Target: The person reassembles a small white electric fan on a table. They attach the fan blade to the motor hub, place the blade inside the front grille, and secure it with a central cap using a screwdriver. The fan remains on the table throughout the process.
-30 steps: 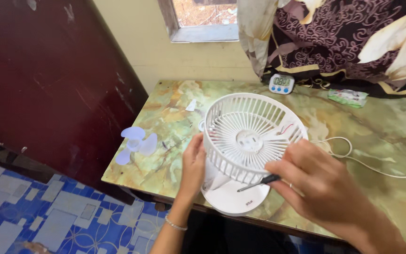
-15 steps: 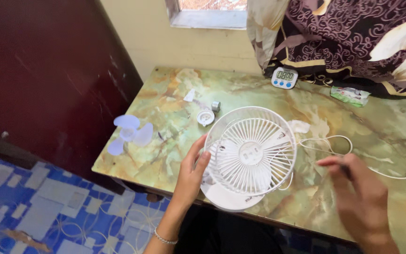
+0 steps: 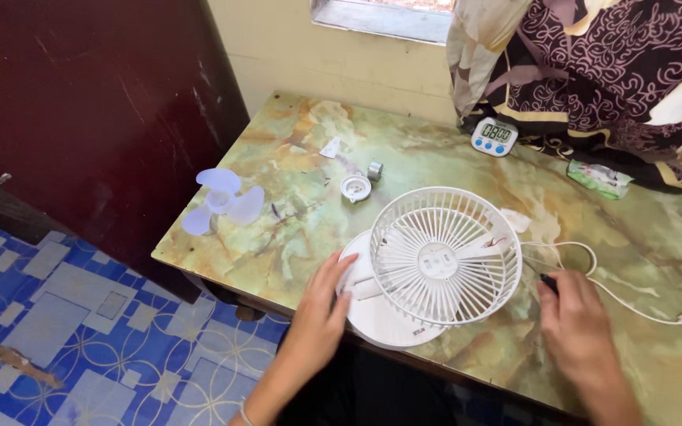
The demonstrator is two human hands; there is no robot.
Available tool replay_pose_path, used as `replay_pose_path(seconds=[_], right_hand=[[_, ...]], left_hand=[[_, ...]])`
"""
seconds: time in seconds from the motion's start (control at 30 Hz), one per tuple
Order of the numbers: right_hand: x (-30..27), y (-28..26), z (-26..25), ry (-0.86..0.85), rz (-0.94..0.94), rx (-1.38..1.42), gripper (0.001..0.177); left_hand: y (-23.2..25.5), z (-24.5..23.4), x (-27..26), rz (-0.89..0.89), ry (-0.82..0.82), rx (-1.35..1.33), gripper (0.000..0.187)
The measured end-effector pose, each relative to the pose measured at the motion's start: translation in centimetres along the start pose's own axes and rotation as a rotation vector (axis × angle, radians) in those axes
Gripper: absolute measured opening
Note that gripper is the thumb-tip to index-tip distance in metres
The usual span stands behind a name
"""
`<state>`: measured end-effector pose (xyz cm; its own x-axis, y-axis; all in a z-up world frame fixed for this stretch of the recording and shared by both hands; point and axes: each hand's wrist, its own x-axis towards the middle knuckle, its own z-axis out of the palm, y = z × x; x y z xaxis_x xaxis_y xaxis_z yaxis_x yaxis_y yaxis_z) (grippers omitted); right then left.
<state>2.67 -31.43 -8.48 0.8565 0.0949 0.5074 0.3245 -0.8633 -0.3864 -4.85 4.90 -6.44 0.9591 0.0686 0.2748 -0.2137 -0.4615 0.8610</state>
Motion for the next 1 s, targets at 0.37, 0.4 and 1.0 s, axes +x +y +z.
replay_pose_path(seconds=[0.37, 0.4, 1.0], right_hand=[[1.1, -5.7, 0.7, -0.233, -0.061, 0.247, 0.054], [1.1, -5.3, 0.7, -0.260, -0.062, 0.263, 0.052], [4.7, -2.5, -1.9, -0.334, 0.384, -0.021, 0.027]], left_hand=[[-4.9, -4.0, 7.9, 0.043, -0.185, -0.265, 0.041], [-5.0, -4.1, 8.5, 0.054, -0.204, -0.267, 0.036], [-4.6, -1.9, 14.4, 0.305, 0.161, -0.103, 0.025]])
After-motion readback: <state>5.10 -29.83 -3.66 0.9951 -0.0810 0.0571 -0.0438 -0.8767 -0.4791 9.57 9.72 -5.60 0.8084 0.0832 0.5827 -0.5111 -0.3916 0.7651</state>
